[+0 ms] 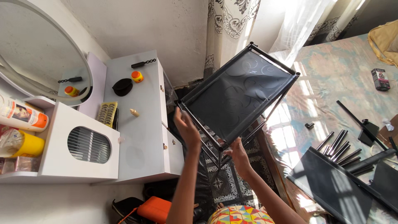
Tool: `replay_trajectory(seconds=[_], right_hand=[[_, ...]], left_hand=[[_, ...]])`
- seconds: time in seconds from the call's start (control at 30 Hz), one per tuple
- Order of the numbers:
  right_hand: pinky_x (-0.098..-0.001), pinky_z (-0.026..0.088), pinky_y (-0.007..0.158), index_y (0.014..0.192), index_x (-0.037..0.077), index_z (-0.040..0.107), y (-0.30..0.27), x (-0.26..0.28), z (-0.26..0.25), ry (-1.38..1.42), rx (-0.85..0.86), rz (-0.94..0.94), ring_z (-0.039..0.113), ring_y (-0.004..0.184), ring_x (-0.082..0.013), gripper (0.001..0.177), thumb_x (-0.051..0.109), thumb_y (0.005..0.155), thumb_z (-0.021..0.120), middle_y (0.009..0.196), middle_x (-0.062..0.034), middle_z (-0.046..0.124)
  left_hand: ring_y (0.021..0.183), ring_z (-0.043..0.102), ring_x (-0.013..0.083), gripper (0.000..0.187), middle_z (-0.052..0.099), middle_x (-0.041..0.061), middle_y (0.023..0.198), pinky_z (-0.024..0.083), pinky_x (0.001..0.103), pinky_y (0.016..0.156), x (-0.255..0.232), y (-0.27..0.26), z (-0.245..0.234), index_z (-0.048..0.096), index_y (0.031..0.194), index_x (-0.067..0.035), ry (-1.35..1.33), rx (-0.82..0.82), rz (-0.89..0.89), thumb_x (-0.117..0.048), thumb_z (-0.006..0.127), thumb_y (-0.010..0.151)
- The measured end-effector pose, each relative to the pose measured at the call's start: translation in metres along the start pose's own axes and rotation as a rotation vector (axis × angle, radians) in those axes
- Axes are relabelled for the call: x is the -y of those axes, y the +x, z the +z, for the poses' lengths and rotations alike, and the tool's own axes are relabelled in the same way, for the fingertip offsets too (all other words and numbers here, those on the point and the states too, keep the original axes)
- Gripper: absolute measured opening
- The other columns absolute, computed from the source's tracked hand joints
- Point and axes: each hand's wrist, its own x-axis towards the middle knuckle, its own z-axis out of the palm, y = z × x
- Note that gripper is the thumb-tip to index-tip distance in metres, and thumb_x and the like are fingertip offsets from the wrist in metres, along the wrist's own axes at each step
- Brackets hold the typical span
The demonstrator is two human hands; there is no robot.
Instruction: The person assembles a black metal shelving unit by inserting metal poles into the frame and attaching black plastic shelves. The person handles multiple poles and shelves, fitting them into the frame one by one.
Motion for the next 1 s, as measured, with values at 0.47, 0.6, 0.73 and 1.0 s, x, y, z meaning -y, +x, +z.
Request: replay_trajectory(seconds=[0.47, 0.6, 0.73, 1.0], right_hand=[[-0.0275, 0.037, 0.036, 0.087, 0.006, 0.055, 0.024, -0.036, 0.042, 0.248, -0.42, 0.024, 0.046, 0.043, -0.0093, 0.069, 0.074, 0.1, 0.048, 0.068, -0.0021, 0.057], [-0.0271, 0.037, 0.037, 0.115, 0.018, 0.061, 0.03, -0.03, 0.051, 0.278, -0.537, 0.173, 0.051, 0.049, -0.0062, 0.059, 0.069, 0.088, 0.049, 0.07, 0.0009, 0.059], [-0.0276, 0.033, 0.037, 0.118, -0.002, 0.05, 0.026, -0.04, 0.054, 0.294, -0.528, 0.092, 0.046, 0.051, -0.0079, 0.076, 0.071, 0.1, 0.051, 0.074, -0.0012, 0.054], [-0.0326, 0.048, 0.067, 0.16, 0.006, 0.029, 0.056, -0.057, 0.044, 0.141, -0.381, 0.189, 0.055, 0.082, -0.0143, 0.099, 0.079, 0.094, 0.041, 0.112, -0.0134, 0.055]], left_hand=[[0.057, 0.054, 0.0093, 0.052, 0.059, 0.001, 0.064, 0.055, 0.028, 0.06, 0.033, 0.089, 0.021, 0.081, 0.102, -0.004, -0.114, 0.199, -0.265, -0.04, 0.044, 0.11], [0.054, 0.042, 0.0062, 0.052, 0.042, -0.003, 0.058, 0.058, 0.028, 0.058, 0.033, 0.088, 0.018, 0.08, 0.104, -0.004, -0.059, 0.195, -0.21, -0.041, 0.045, 0.11], [0.048, 0.032, 0.008, 0.053, 0.035, -0.001, 0.054, 0.057, 0.029, 0.057, 0.031, 0.088, 0.017, 0.081, 0.104, -0.005, -0.011, 0.211, -0.266, -0.042, 0.043, 0.11], [0.15, 0.027, 0.0419, 0.077, 0.025, 0.033, 0.165, 0.024, 0.051, 0.12, 0.024, 0.074, 0.006, 0.019, 0.163, 0.004, 0.058, 0.226, 0.077, -0.055, 0.032, 0.116]])
